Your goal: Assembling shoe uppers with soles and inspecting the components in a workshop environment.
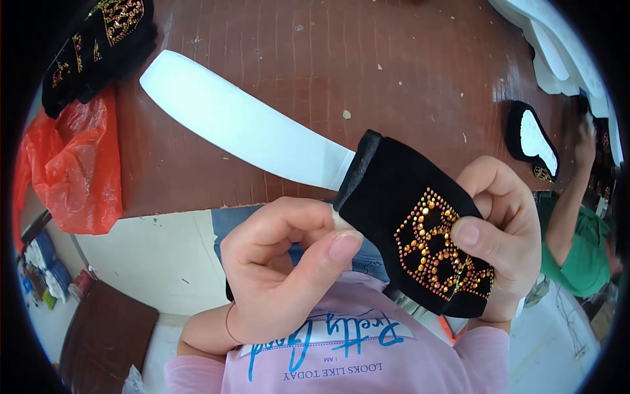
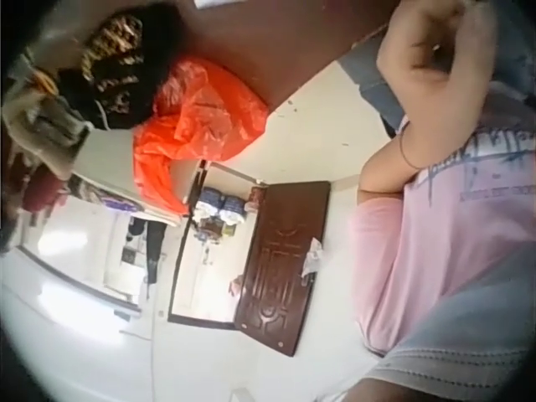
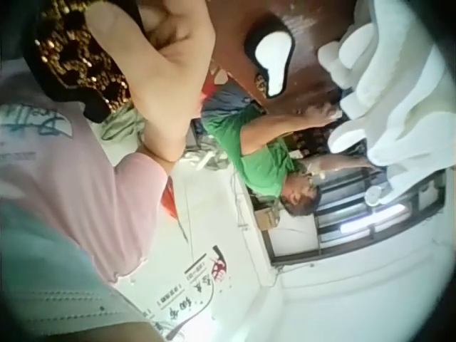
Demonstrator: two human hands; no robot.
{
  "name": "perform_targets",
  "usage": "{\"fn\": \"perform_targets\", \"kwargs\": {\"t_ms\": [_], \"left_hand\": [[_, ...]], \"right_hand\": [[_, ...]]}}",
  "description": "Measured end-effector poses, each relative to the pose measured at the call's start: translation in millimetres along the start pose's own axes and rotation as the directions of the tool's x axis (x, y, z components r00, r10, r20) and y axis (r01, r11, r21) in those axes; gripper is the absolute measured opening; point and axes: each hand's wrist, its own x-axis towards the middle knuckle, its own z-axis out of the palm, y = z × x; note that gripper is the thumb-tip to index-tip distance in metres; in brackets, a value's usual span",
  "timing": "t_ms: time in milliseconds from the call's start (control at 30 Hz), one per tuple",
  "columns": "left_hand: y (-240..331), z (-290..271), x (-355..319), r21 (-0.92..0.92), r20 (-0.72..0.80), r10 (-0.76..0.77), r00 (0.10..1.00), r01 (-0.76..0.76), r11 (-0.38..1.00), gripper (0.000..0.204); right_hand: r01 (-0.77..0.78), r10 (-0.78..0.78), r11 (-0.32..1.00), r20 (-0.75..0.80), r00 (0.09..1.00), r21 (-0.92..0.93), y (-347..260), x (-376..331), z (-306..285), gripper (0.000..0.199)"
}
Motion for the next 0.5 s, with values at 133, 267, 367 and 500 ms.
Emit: {"fn": "perform_targets", "kwargs": {"t_ms": [133, 267, 367, 500], "left_hand": [[-2, 2, -1, -0.098, -0.139, -0.024, 0.99, 0.01, 0.995, 0.015], [-10, 3, 3, -0.073, -0.188, 0.05, 0.981, -0.065, 0.995, 0.018], [-14, 3, 6, -0.012, -0.188, 0.135, 0.973, -0.139, 0.99, 0.019], [-15, 5, 7, 0.068, -0.215, 0.185, 0.959, -0.174, 0.982, 0.019]], "right_hand": [[-0.045, 0.045, 0.999, -0.013, 0.999, 0.001, 1, 3, 4, 0.024], [-0.078, 0.078, 0.997, -0.011, 0.997, 0.0, 0, 5, 1, 0.024], [-0.098, 0.098, 0.995, -0.001, 0.995, 0.0, -1, 7, -2, 0.023], [-0.124, 0.124, 0.992, 0.018, 0.992, -0.033, -2, 10, -3, 0.023]]}}
